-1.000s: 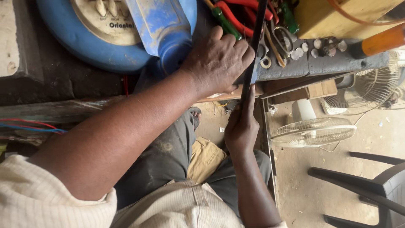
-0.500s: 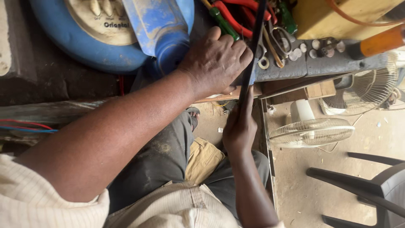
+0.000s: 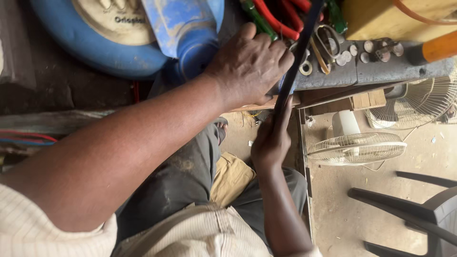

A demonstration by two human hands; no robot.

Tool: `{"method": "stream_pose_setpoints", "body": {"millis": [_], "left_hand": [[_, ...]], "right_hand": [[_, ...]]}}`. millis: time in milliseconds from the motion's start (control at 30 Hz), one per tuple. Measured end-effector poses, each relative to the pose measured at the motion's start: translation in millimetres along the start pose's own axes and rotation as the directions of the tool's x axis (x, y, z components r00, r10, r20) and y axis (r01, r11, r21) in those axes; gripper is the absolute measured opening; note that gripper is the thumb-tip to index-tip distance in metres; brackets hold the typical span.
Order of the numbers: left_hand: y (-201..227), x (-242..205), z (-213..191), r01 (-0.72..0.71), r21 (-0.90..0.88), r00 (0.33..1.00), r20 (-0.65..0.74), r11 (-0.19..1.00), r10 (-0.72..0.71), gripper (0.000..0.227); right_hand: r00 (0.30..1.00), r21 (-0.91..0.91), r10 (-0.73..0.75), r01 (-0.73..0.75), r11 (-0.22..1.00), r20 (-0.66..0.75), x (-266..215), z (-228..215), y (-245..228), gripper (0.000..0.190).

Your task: The person files a blue plastic fan blade with a metal file, repeatedly moving the file back and forth along the blade's edge. The person holds the blade steady with one hand while filing with the other, occasionally adjusting the blade's position.

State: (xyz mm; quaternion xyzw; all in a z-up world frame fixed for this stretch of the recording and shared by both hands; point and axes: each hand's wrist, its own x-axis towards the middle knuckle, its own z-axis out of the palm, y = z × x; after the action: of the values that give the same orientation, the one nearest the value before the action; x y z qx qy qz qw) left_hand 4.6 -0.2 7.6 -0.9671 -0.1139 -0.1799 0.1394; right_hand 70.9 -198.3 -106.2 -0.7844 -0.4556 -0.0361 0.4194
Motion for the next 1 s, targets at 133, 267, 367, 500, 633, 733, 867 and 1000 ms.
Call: {"method": "stream_pose_setpoints", "body": {"millis": [133,267,367,500,633,733,867,1000], "left_hand": [[-1,-2,3,0.014,-0.056,0.997,-0.077,0.998,-0.019,0.087],[3,-5,5,0.007,0.045,0.991,-0.133,0.999,-0.001,0.088],[2,-3,12,0.032,0.136,0.992,-0.128,0.990,-0.014,0.101],[3,-2,6,0.036,-0.050,0.997,-0.073,0.998,-0.039,0.088],[-3,-3,4,0.006,0.003,0.999,-0.043,1.000,-0.006,0.088],[-2,2,5,0.005,0.069,0.996,-0.087,0.998,0.001,0.092],[-4,1,15,-0.016,0.071,0.999,-0.047,0.997,0.019,0.089],[0,-5,2,0.003,-0.014,0.999,-0.042,1.000,-0.004,0.088]], "right_hand": [[0.993,0.062,-0.100,0.104,0.993,-0.066,-1,16,11,0.056],[0.981,-0.045,-0.182,0.179,0.983,-0.062,-47,3,18,0.053],[0.992,-0.040,-0.123,0.122,0.992,-0.028,-47,3,21,0.054],[0.993,0.039,0.106,-0.105,0.994,-0.044,-15,18,14,0.058],[0.996,-0.021,-0.066,0.064,0.998,-0.068,-32,14,15,0.055],[0.999,-0.077,-0.051,0.049,0.996,-0.018,-49,8,18,0.058],[0.999,-0.058,0.016,-0.018,0.998,-0.043,-30,16,22,0.058],[0.992,0.022,0.031,-0.028,0.999,-0.120,-5,26,6,0.058]]}}
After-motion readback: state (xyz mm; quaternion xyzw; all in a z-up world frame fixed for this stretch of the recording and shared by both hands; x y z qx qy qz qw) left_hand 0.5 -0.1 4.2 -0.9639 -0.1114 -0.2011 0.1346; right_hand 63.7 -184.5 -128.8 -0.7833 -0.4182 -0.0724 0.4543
